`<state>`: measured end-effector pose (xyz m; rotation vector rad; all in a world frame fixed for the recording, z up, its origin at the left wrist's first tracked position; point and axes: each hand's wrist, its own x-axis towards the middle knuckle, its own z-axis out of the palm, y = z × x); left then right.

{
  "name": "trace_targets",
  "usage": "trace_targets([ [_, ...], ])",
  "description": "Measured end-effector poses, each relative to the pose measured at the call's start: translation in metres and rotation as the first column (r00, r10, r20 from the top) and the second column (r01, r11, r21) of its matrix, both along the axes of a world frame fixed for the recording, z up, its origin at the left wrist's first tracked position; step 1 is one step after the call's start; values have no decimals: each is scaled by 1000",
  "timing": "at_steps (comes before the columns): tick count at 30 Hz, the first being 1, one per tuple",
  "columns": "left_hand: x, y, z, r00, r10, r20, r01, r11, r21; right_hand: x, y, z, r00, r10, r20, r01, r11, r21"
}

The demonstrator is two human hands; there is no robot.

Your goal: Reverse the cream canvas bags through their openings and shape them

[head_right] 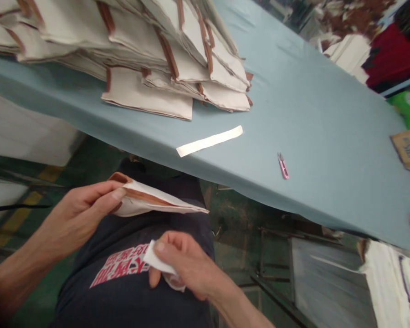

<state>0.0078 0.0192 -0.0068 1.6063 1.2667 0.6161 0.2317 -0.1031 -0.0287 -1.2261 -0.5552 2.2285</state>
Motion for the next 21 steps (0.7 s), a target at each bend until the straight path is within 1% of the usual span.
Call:
trace_targets([
  [2, -4, -2, -6, 999, 21, -26, -21, 1000, -6, 1, -18, -13, 994, 111, -5, -111, 993, -50],
  [4, -6, -5, -10, 998, 34, -52, -34, 999, -7, 1, -29, -19, 986, 156, 50, -154, 987, -36],
  [7, -6, -8, -12, 995, 52, -87, -51, 999, 15, -1, -30, -16, 978, 153, 142, -156, 988, 10],
  [11, -4, -11, -14, 994, 52, -96, -48, 998, 46, -5, -26, -15, 972, 147, 183, -155, 987, 30],
  [17, -6, -9, -16, 992, 96, -78, -93, 995, 37, -13, -20, -31, 981, 107, 163, -103, 994, -31],
  [21, -8, -9, -19, 994, 97, -51, -95, 995, 33, -23, -10, -44, 975, 73, 212, -76, 997, 5],
])
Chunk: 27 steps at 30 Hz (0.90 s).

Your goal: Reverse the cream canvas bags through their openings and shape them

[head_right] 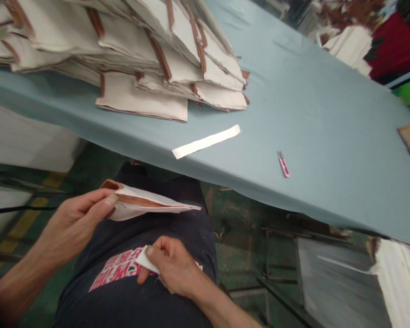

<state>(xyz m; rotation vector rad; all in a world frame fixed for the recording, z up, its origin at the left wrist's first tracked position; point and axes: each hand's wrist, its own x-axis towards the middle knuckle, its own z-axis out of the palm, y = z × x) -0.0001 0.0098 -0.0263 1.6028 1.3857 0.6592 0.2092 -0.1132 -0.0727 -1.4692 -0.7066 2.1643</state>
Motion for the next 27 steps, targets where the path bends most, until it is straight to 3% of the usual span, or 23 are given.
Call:
trace_targets([
  [4, -3, -4, -2, 999, -18, 40, 19, 1000, -7, 2, 12, 16, 984, -62, 167, 36, 987, 154],
  [10, -8, -5, 19, 990, -28, 135, 36, 998, -59, 10, 46, 89, 931, -136, 339, -28, 899, 436],
  [13, -10, -7, 26, 990, -48, 129, 57, 996, -64, 3, 70, 112, 892, -227, 390, -42, 817, 575],
  [15, -14, -10, 24, 990, -77, 122, 87, 993, -80, -2, 83, 118, 881, -232, 413, -73, 795, 602],
  [21, -25, -14, 11, 987, -137, 83, 144, 986, -79, -11, 91, 114, 868, -183, 461, -131, 811, 570],
  [27, -12, -13, 25, 971, -130, 199, 150, 985, -87, -12, 90, 104, 867, -156, 473, -137, 839, 527],
])
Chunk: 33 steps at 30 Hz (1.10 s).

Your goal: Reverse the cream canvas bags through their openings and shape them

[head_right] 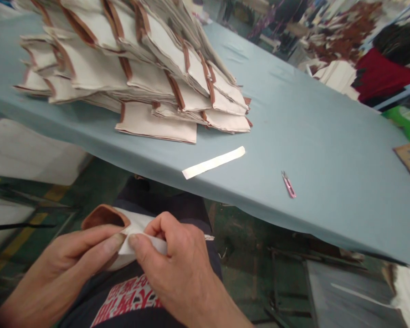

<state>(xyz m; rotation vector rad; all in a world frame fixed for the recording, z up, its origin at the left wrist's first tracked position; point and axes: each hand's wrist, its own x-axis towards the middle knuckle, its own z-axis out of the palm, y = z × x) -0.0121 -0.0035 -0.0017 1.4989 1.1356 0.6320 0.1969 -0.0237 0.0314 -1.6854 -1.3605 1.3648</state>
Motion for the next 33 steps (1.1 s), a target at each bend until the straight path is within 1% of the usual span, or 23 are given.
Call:
trace_targets([
  [2, 4, 0, 3, 998, 51, 28, -51, 999, -14, -1, 0, -3, 1000, 0, -6, 0, 1000, -14],
  [4, 5, 0, 4, 996, 80, 28, -80, 997, -15, -3, 0, -6, 1000, -4, -3, 4, 1000, 3],
  [8, 3, 3, 4, 998, 55, -16, -55, 998, -28, -5, -1, -10, 999, -23, 31, 21, 998, 57],
  [11, 4, 7, 8, 999, 34, -7, -35, 999, -37, -5, -1, -11, 999, -31, 36, 28, 997, 72],
  [15, 9, 10, 12, 998, 64, 11, -63, 998, -29, -5, 0, -13, 998, -28, 50, 24, 997, 78],
  [18, 9, 9, 7, 999, 48, 23, -45, 993, -107, -5, 3, -16, 999, -9, 51, 6, 998, 62],
  [22, 4, 8, -8, 996, 47, 75, -30, 977, -211, -6, 7, -22, 998, 19, 66, -21, 999, 31],
  [27, 0, 8, -17, 997, 24, 80, -5, 974, -226, -6, 7, -26, 989, 2, 145, -7, 999, 31],
  [30, 0, 8, -18, 998, 14, 68, 1, 978, -207, -7, 3, -28, 984, -14, 175, 3, 998, 67],
  [33, 1, 6, -16, 999, 11, 47, -1, 978, -207, -8, -2, -32, 983, -40, 178, 22, 994, 103],
])
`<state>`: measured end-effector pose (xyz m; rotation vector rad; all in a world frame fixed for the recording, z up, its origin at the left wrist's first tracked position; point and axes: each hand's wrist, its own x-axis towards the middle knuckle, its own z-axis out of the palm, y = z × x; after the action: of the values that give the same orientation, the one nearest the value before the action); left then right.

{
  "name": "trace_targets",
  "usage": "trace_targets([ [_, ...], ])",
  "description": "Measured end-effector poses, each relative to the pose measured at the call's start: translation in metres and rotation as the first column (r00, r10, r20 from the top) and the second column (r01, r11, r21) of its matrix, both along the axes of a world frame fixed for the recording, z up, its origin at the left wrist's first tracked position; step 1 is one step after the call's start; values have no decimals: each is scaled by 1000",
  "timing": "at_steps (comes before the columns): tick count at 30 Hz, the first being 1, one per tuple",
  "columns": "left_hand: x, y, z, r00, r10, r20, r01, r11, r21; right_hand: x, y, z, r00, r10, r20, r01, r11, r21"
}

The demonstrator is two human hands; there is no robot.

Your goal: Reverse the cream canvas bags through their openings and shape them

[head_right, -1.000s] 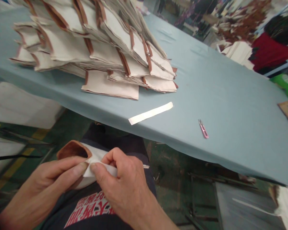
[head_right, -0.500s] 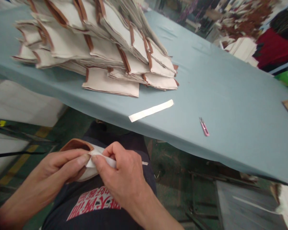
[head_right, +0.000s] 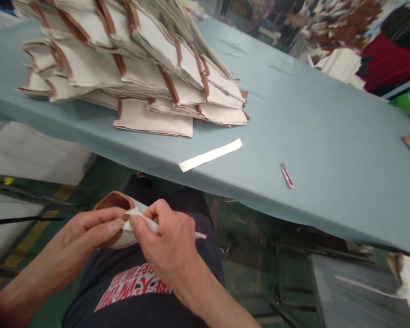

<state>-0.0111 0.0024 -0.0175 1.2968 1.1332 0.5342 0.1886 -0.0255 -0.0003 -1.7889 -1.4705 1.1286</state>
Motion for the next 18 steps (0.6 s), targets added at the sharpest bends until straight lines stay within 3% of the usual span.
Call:
trace_targets([
  [3, 6, -2, 7, 999, 19, -46, -18, 1000, 23, -2, -5, -4, 999, -33, -17, 34, 999, 29],
  [9, 23, -4, 23, 986, 84, -142, -55, 979, 195, -2, -10, -9, 995, -51, -81, 54, 998, 28],
  [15, 29, -9, 26, 972, 134, -192, -51, 921, 387, 7, -4, -5, 979, -20, -201, 2, 996, -92],
  [18, 27, -13, 24, 968, 171, -185, -68, 884, 463, 12, 2, -7, 926, 7, -377, -97, 971, -220],
])
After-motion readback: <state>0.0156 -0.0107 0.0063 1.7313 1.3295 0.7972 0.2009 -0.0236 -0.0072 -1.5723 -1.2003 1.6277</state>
